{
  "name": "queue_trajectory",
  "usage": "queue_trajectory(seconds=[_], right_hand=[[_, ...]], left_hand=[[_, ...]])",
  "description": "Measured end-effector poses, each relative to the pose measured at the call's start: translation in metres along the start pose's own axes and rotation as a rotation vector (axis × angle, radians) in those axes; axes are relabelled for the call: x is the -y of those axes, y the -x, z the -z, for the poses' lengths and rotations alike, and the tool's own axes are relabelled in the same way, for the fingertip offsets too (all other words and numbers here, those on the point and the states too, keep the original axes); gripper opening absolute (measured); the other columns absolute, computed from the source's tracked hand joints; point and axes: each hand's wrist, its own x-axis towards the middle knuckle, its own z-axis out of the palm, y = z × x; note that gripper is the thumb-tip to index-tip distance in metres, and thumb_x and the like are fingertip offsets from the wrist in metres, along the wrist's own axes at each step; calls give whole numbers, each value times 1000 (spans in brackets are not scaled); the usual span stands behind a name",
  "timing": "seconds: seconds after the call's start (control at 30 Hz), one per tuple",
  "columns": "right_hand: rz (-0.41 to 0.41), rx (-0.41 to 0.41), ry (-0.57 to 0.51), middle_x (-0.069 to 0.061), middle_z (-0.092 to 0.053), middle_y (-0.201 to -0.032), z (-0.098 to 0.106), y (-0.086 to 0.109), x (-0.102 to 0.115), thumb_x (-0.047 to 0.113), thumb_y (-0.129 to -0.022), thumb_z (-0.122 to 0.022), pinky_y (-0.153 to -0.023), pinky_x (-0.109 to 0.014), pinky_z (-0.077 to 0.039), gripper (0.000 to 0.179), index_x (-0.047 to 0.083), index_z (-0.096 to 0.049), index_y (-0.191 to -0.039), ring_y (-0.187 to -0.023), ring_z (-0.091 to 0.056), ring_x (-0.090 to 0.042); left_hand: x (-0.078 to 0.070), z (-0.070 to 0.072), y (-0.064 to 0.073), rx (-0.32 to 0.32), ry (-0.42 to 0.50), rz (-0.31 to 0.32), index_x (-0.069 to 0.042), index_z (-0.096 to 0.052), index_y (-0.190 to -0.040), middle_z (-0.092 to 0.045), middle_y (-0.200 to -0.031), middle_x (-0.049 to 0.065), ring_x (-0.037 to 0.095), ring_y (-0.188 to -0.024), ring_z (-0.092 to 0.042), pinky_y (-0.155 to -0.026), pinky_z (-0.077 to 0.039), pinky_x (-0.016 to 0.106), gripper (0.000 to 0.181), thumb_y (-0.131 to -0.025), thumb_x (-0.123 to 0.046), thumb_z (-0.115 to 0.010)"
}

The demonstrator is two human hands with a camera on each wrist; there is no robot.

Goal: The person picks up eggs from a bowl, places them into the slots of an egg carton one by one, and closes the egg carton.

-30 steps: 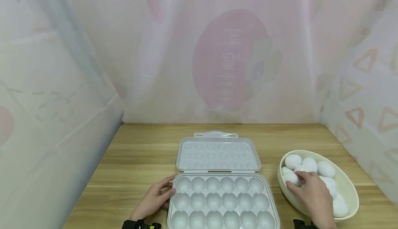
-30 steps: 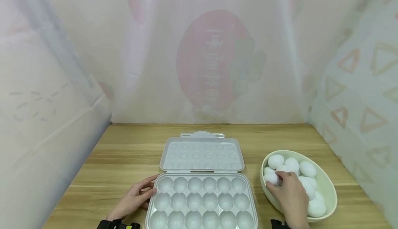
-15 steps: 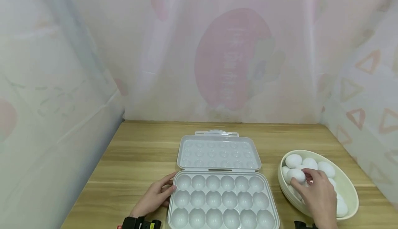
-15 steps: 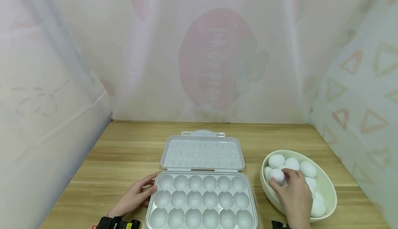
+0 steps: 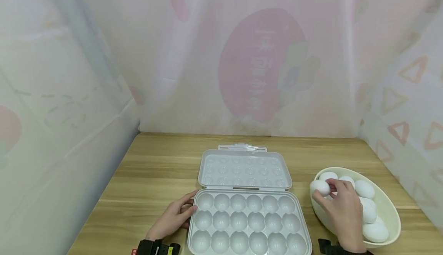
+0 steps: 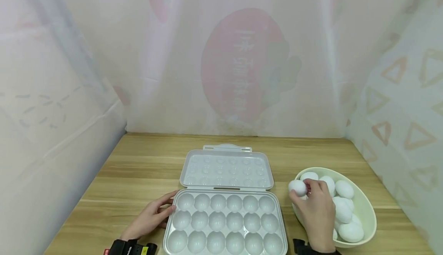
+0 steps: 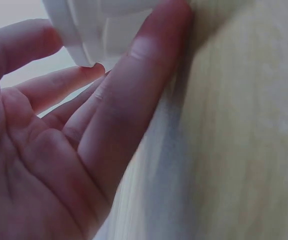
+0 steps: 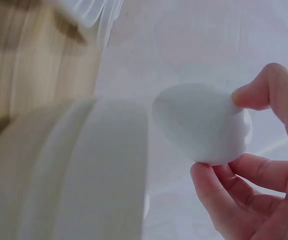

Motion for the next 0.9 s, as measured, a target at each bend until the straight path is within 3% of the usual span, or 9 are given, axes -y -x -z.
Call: queue_trajectory(seconds=[0.23, 0.63, 0.9], right_hand=[[107, 34, -34, -17, -57, -87, -16, 2, 20, 12, -64, -70, -65, -47, -52, 30, -2, -64, -89, -71, -62, -29], [279, 113, -28, -12, -56, -81, -50, 15, 54, 14, -57, -75, -52, -36, -46, 35, -1, -64, -87, -64, -55, -20], [376, 130, -41, -7, -55, -80, -68, 23, 74, 14, -56, -73, -51, -31, -46, 33, 2, -64, -85, -62, -52, -15]], left_hand=[[1, -1, 2, 8, 16, -9, -4, -31, -141, -52, -120, 30, 28, -90, -63, -58, -57, 33, 55, -94, -25, -51], [-1, -2, 4, -5, 1, -2, -6, -32, -141, -52, -120, 29, 27, -89, -63, -58, -57, 32, 54, -94, -27, -51], [-2, -6, 0, -10, 8, 2, -10, -32, -141, -52, -120, 26, 25, -88, -63, -59, -57, 32, 53, -94, -26, -51]])
